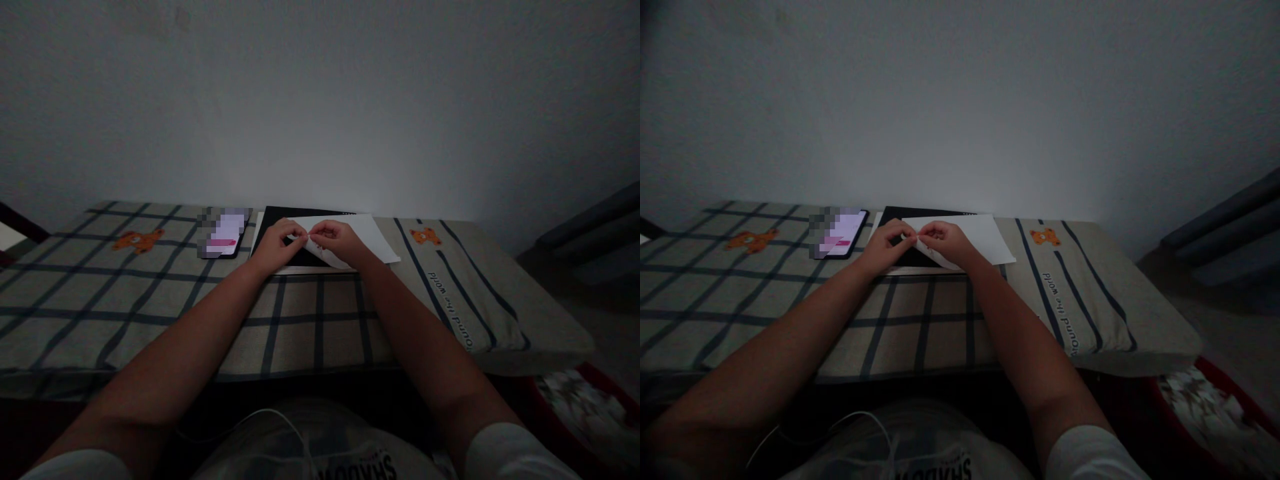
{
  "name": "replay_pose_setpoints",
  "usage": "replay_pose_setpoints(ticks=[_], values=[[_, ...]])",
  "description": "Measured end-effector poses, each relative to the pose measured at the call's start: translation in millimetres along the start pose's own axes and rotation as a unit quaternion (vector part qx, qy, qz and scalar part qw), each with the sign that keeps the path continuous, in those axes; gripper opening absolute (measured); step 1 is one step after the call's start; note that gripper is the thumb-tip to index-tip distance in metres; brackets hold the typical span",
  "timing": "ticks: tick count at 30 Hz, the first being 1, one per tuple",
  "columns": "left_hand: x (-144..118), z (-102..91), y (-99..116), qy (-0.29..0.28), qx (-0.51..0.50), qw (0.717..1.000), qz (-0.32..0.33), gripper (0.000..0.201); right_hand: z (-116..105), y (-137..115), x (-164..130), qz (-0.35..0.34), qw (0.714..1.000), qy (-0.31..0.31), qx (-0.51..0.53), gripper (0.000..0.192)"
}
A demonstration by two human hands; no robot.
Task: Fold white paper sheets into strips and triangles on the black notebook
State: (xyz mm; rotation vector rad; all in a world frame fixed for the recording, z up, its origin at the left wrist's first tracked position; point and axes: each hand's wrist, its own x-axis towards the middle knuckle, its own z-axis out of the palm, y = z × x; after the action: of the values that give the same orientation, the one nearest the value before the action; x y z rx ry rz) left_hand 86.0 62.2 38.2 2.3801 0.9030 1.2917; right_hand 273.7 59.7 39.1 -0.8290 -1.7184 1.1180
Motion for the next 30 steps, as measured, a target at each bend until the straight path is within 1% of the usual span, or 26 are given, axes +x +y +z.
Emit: replay_pose_setpoints(ticks=[10, 15, 21, 26, 30], values=[[-0.5, 0.7, -0.3, -0.005, -0.014, 1.0, 0.003, 0.017, -1.3, 0.0, -0.3, 0.021, 0.999, -0.018, 0.022, 0.023], [-0.4, -0.1, 0.4, -0.001, -0.019, 1.0, 0.005, 0.018, -0.2, -2.6, -1.5, 0.01, 1.0, -0.011, 0.006, 0.023], [-0.3, -0.6, 0.6, -0.01, -0.013, 1.0, 0.006, 0.019, -1.0, -2.5, -1.9, 0.004, 1.0, -0.009, 0.001, 0.025], [0.0, -0.6, 0.0, -0.017, -0.014, 1.0, 0.012, 0.02, -2.1, -1.6, -0.8, 0.008, 1.0, -0.017, 0.008, 0.025], [-0.1, -0.8, -1.0, -0.022, -0.011, 1.0, 0.014, 0.022, -2.4, 0.9, 0.6, 0.007, 1.0, -0.02, -0.006, 0.026]])
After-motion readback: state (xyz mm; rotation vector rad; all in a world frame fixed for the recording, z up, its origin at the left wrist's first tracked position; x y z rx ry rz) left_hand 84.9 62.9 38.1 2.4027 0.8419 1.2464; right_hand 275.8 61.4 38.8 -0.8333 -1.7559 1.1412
